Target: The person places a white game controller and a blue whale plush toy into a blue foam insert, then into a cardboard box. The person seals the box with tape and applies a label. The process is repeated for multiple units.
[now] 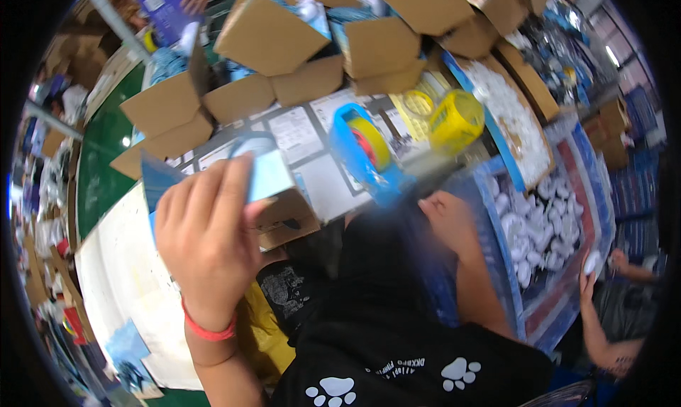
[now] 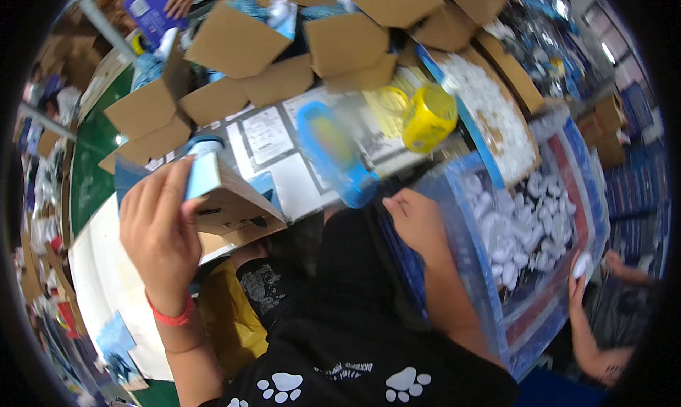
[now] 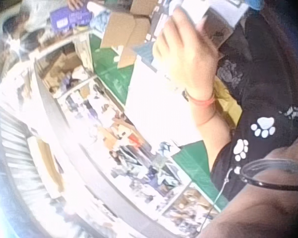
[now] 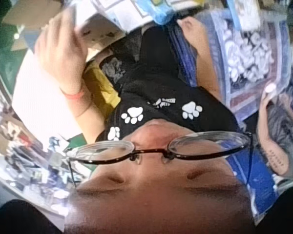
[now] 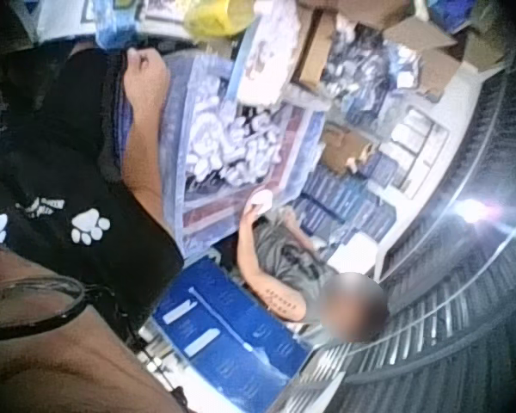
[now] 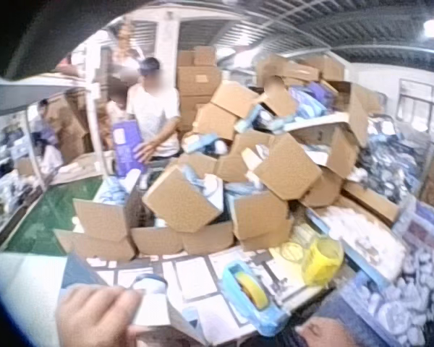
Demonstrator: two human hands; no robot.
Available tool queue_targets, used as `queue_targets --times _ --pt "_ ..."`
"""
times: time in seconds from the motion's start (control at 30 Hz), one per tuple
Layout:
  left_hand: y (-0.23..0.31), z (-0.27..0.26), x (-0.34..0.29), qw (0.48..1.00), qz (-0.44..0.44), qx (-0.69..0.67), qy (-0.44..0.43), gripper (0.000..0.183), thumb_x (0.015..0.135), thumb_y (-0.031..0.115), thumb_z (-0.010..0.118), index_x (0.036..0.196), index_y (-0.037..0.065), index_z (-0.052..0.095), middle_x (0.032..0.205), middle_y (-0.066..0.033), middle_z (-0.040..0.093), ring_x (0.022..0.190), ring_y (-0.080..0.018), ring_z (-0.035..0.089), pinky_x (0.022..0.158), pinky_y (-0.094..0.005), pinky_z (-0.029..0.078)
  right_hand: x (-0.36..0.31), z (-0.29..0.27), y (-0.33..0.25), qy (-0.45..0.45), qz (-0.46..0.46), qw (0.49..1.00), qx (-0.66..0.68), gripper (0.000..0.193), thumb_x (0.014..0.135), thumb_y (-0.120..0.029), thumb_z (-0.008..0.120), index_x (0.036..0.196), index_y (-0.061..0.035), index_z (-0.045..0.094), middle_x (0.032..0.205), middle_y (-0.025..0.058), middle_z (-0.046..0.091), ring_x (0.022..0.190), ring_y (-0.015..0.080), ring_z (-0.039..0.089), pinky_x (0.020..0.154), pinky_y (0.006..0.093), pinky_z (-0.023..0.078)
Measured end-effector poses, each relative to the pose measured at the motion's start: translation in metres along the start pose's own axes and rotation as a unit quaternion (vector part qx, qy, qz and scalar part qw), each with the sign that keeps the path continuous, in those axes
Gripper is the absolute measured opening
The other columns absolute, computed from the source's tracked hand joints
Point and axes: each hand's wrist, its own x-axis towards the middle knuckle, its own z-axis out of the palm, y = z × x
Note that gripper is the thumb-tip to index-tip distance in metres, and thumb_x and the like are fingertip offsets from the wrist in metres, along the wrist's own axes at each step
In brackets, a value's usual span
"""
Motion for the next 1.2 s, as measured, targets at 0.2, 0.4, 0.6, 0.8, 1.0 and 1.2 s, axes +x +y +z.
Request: queue_targets --times 0.2,0.4,0.6,0.8,1.0,1.2 --pt "-0.012 0.007 -0.003 0.997 0.027 -0.041 0.063 0.032 0.092 0.032 0.067 0.110 0.006 0.072 0.096 -0.0078 0.068 0.083 -0.0259 0.064 0.077 -0.0363 0.048 0.045 -0.058 -0.125 -0.262 -0.150 0.917 0.259 0.015 0.095 -0.017 0.069 0.090 -0.0035 0.068 0.086 -0.0004 0.066 0.078 0.0062 0.059 0.072 0.0226 0.048" --pt "-0.013 0.004 -0.002 0.996 0.011 -0.066 0.067 0.032 0.086 0.029 0.071 0.110 0.008 0.072 0.095 -0.0051 0.069 0.082 -0.0243 0.064 0.075 -0.0358 0.047 0.070 -0.054 -0.246 -0.393 -0.292 0.843 0.222 0.030 0.097 -0.029 0.068 0.084 -0.0020 0.069 0.078 0.0016 0.066 0.072 0.0076 0.057 0.066 0.0249 0.047" --pt "-0.011 0.007 -0.006 0.994 -0.005 -0.070 0.079 0.033 0.085 0.031 0.073 0.108 0.008 0.072 0.095 -0.0041 0.069 0.081 -0.0233 0.064 0.073 -0.0348 0.046 0.072 -0.048 -0.269 -0.350 -0.306 0.884 -0.055 0.058 0.093 -0.056 0.066 0.076 -0.0010 0.071 0.070 0.0082 0.065 0.066 0.0159 0.058 0.062 0.0317 0.047" --pt "-0.014 0.007 -0.009 0.994 -0.004 -0.080 0.079 0.035 0.085 0.029 0.073 0.113 0.008 0.071 0.097 -0.0054 0.070 0.082 -0.0229 0.065 0.073 -0.0345 0.046 0.086 -0.032 -0.253 -0.477 -0.171 0.862 0.015 0.051 0.091 -0.056 0.071 0.079 -0.0068 0.068 0.070 -0.0059 0.058 0.061 0.0018 0.048 0.051 0.0208 0.037" --pt "-0.013 0.007 -0.009 0.994 0.013 -0.088 0.064 0.042 0.082 0.023 0.069 0.124 0.026 0.070 0.099 -0.0053 0.067 0.083 -0.0247 0.062 0.077 -0.0368 0.047 0.071 0.019 -0.201 -0.461 -0.150 0.818 0.309 0.042 0.095 -0.047 0.069 0.083 -0.0067 0.064 0.073 -0.0046 0.055 0.069 0.0083 0.050 0.060 0.0277 0.041" --pt "-0.011 0.008 -0.008 0.999 0.037 0.005 0.024 0.052 0.078 0.018 0.064 0.126 0.037 0.070 0.100 -0.0061 0.063 0.085 -0.0248 0.060 0.080 -0.0380 0.047 0.052 0.044 -0.135 -0.210 -0.186 0.912 0.298 0.026 0.080 -0.016 0.086 0.088 -0.0077 0.063 0.075 -0.0058 0.054 0.067 0.0059 0.047 0.059 0.0233 0.039"
